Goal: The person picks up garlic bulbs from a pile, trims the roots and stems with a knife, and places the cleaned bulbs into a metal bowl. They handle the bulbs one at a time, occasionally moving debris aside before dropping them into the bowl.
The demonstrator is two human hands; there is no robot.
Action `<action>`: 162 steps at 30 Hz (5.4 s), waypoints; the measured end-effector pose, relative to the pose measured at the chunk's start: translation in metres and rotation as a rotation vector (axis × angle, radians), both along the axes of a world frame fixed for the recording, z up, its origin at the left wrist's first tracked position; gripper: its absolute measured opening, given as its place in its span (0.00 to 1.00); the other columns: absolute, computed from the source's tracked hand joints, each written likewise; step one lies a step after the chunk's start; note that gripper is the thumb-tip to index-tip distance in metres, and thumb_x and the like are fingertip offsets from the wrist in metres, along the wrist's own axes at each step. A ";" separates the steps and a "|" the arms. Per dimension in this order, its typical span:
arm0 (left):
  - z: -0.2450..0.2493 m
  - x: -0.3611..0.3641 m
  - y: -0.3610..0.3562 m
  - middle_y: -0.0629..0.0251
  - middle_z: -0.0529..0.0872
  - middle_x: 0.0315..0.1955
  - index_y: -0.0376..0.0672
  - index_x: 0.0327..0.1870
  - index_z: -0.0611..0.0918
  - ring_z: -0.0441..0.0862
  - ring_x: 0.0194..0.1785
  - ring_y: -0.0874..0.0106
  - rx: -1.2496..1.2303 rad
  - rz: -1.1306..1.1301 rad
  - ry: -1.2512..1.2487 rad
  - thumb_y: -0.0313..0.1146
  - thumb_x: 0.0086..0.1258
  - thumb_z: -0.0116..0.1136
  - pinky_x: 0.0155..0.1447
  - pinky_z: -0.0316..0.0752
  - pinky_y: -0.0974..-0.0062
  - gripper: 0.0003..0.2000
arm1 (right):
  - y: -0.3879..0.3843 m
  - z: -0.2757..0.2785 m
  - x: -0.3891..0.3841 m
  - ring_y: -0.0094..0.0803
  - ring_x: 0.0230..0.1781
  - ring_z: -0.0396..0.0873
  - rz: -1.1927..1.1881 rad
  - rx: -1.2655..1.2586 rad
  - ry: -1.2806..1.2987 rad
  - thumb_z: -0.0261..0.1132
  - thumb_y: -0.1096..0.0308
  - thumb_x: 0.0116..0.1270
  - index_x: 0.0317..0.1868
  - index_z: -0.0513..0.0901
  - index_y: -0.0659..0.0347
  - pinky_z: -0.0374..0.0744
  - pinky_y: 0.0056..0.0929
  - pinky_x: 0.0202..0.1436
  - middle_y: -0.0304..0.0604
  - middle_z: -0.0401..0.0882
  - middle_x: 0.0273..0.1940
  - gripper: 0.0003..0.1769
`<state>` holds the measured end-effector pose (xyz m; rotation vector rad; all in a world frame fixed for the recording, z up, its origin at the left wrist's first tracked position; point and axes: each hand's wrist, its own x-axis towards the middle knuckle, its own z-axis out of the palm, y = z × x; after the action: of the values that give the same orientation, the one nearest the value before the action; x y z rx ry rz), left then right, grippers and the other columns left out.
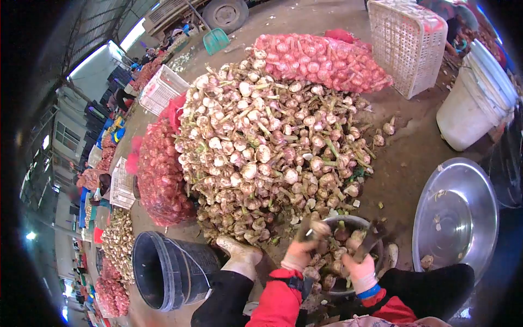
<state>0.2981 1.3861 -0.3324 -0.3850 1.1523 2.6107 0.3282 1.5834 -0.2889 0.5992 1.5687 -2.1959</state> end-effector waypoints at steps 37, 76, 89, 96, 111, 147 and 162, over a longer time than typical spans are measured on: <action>0.100 0.184 0.051 0.64 0.80 0.38 0.39 0.51 0.69 0.80 0.39 0.75 -0.912 0.139 0.032 0.28 0.48 0.76 0.44 0.78 0.77 0.30 | 0.008 0.005 0.073 0.48 0.41 0.79 0.980 0.752 1.004 0.62 0.72 0.49 0.34 0.78 0.58 0.78 0.44 0.42 0.49 0.76 0.38 0.09; 0.016 0.107 0.049 0.58 0.82 0.44 0.32 0.57 0.73 0.80 0.45 0.70 -0.528 -0.138 -0.376 0.34 0.60 0.67 0.49 0.74 0.73 0.26 | 0.015 -0.077 0.019 0.31 0.42 0.80 -0.022 0.076 0.123 0.68 0.71 0.51 0.46 0.79 0.66 0.76 0.27 0.50 0.43 0.84 0.40 0.20; -0.075 -0.056 -0.150 0.51 0.84 0.43 0.51 0.48 0.83 0.82 0.48 0.57 -2.071 -0.221 -0.558 0.43 0.58 0.62 0.50 0.76 0.58 0.17 | -0.005 -0.057 0.014 0.25 0.38 0.78 0.242 0.225 -0.022 0.70 0.73 0.53 0.42 0.80 0.62 0.76 0.25 0.46 0.37 0.82 0.35 0.15; -0.030 0.006 -0.078 0.63 0.83 0.35 0.34 0.45 0.79 0.81 0.33 0.71 -0.641 0.348 -0.219 0.23 0.60 0.60 0.39 0.77 0.73 0.12 | -0.016 -0.046 0.012 0.26 0.47 0.78 0.094 -0.041 -0.043 0.70 0.71 0.57 0.58 0.75 0.64 0.75 0.26 0.54 0.38 0.81 0.50 0.27; 0.093 0.150 0.036 0.61 0.80 0.49 0.38 0.60 0.67 0.79 0.50 0.70 -0.958 -0.101 0.082 0.25 0.45 0.76 0.55 0.76 0.72 0.38 | 0.027 0.035 0.040 0.34 0.51 0.77 0.608 -0.011 0.730 0.70 0.69 0.56 0.55 0.79 0.56 0.74 0.28 0.56 0.43 0.78 0.50 0.24; 0.115 0.161 0.045 0.59 0.81 0.48 0.39 0.61 0.69 0.79 0.51 0.61 -0.098 0.518 0.066 0.34 0.60 0.62 0.58 0.74 0.61 0.27 | 0.010 0.018 0.057 0.48 0.38 0.76 0.529 0.467 0.997 0.66 0.75 0.42 0.33 0.80 0.58 0.76 0.40 0.40 0.46 0.75 0.34 0.13; 0.038 0.107 0.064 0.61 0.79 0.47 0.36 0.56 0.71 0.79 0.48 0.67 -0.265 0.096 -0.145 0.29 0.60 0.64 0.51 0.76 0.69 0.23 | 0.021 -0.110 0.023 0.44 0.50 0.80 0.080 0.476 0.061 0.68 0.63 0.49 0.54 0.77 0.62 0.75 0.33 0.55 0.54 0.82 0.48 0.29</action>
<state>0.4055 1.4506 -0.2946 -0.6868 1.4642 2.4635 0.3513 1.6040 -0.3987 0.5911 2.1274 -1.7993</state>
